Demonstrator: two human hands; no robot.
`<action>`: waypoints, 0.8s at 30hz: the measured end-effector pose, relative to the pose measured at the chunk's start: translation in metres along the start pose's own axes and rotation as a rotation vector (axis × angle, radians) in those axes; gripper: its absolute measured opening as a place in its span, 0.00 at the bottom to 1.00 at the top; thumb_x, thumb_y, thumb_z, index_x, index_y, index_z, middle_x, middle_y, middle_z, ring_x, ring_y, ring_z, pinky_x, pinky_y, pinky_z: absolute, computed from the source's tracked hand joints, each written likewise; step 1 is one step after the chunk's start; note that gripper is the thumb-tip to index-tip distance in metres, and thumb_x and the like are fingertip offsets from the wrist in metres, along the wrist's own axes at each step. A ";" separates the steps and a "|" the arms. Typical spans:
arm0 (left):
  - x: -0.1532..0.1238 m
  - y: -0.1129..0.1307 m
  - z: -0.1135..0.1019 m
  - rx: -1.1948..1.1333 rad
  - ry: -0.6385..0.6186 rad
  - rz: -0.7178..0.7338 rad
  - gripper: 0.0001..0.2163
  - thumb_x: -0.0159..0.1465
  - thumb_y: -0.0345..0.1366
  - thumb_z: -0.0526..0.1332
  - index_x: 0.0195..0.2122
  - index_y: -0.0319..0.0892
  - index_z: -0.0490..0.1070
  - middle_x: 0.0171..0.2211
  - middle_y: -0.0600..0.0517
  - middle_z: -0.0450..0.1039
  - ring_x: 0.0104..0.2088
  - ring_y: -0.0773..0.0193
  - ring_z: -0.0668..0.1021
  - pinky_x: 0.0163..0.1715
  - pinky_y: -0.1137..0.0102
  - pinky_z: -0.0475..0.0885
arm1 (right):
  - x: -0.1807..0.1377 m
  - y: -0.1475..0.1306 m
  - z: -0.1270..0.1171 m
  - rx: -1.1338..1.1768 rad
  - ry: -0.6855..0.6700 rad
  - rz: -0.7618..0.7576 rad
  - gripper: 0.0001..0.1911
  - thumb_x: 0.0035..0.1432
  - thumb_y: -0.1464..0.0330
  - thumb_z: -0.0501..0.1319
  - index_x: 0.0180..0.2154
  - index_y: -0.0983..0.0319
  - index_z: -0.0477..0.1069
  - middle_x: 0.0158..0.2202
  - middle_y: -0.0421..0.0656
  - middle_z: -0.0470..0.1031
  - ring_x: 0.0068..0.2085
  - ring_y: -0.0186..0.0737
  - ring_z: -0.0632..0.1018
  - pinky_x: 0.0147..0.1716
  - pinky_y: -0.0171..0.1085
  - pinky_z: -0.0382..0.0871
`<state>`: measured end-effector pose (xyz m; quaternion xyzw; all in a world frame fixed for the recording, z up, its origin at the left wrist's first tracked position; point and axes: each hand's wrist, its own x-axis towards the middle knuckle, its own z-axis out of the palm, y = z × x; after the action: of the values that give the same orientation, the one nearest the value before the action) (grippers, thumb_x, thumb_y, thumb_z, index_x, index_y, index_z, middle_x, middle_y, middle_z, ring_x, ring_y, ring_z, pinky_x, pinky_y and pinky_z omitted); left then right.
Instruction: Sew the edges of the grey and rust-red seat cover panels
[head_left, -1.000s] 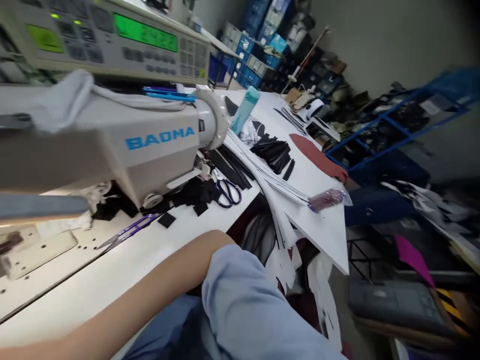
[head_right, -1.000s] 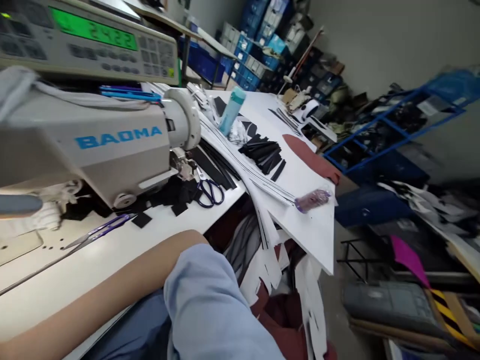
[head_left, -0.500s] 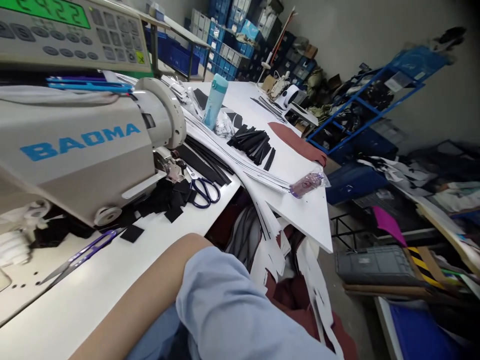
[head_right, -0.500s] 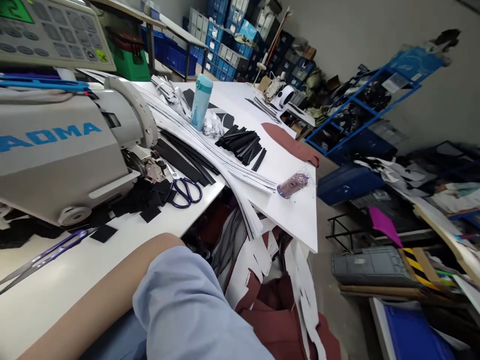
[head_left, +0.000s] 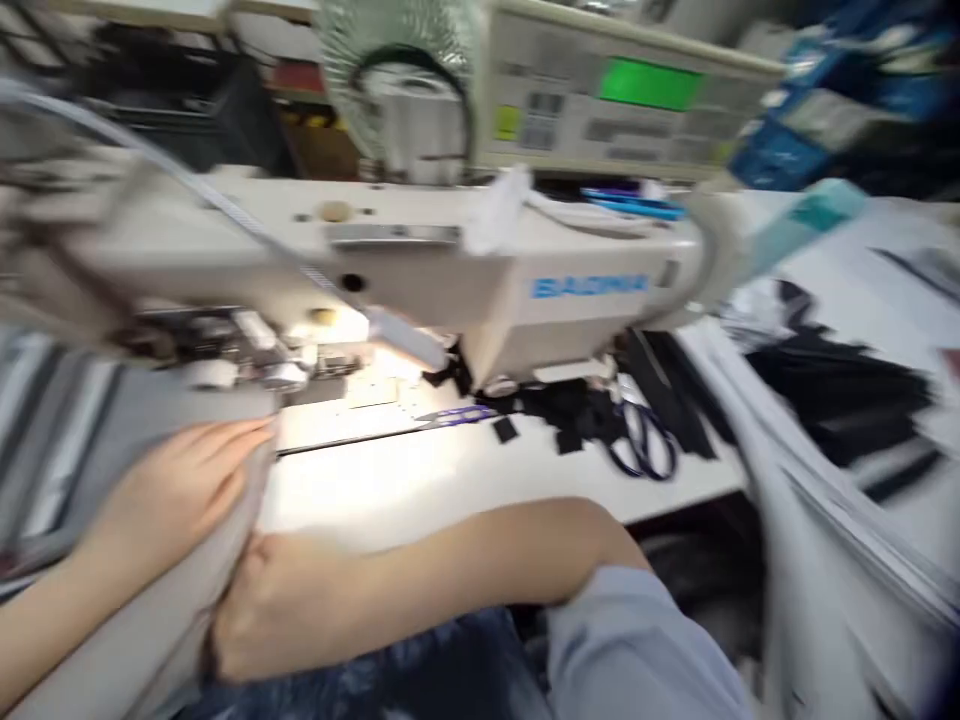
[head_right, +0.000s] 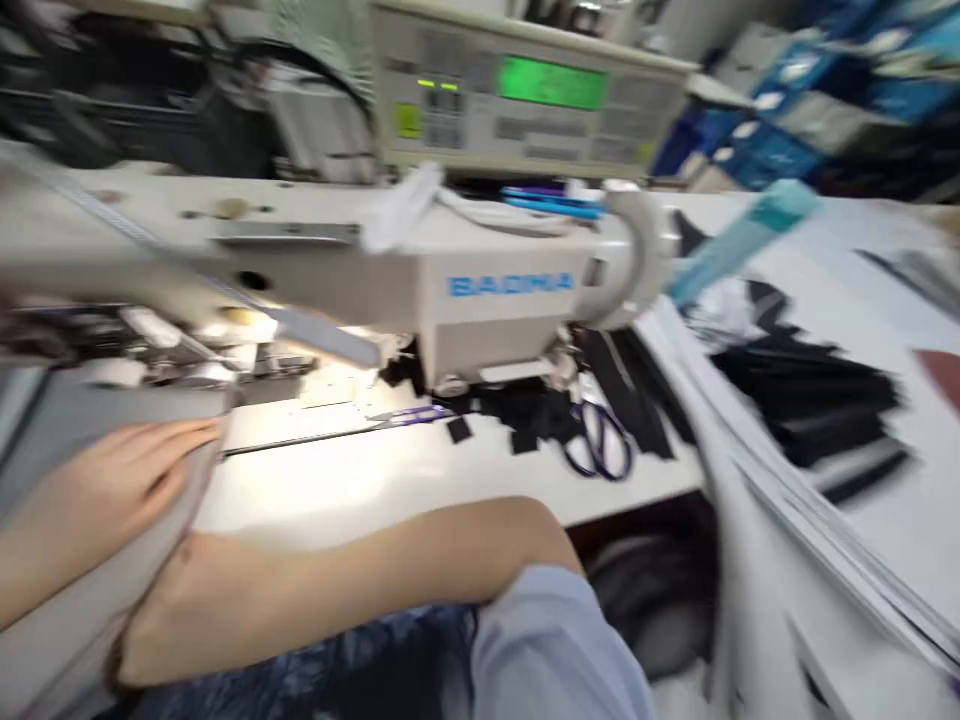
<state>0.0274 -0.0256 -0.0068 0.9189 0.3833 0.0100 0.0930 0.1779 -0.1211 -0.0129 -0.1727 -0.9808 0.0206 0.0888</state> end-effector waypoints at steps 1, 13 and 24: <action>-0.013 -0.011 -0.002 0.022 0.010 -0.054 0.19 0.70 0.33 0.44 0.54 0.39 0.71 0.56 0.42 0.72 0.55 0.50 0.73 0.58 0.50 0.67 | 0.005 0.000 0.007 0.022 0.054 -0.046 0.15 0.59 0.80 0.54 0.30 0.63 0.77 0.30 0.48 0.79 0.29 0.39 0.74 0.32 0.41 0.70; -0.008 -0.032 0.001 0.024 0.022 -0.031 0.21 0.62 0.25 0.49 0.54 0.39 0.72 0.56 0.45 0.72 0.54 0.53 0.73 0.57 0.56 0.69 | 0.005 -0.006 0.039 -0.243 0.319 0.098 0.12 0.60 0.78 0.52 0.35 0.74 0.75 0.37 0.65 0.79 0.32 0.49 0.79 0.29 0.44 0.65; 0.013 -0.043 0.003 0.046 0.059 -0.073 0.20 0.64 0.24 0.49 0.53 0.40 0.72 0.54 0.45 0.73 0.53 0.54 0.74 0.57 0.59 0.69 | 0.014 0.016 0.039 -0.221 0.341 0.178 0.12 0.58 0.80 0.52 0.29 0.70 0.72 0.29 0.59 0.79 0.29 0.48 0.79 0.28 0.42 0.66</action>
<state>0.0066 0.0126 -0.0181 0.9056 0.4191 0.0250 0.0607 0.1635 -0.1019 -0.0501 -0.2682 -0.9287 -0.1090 0.2319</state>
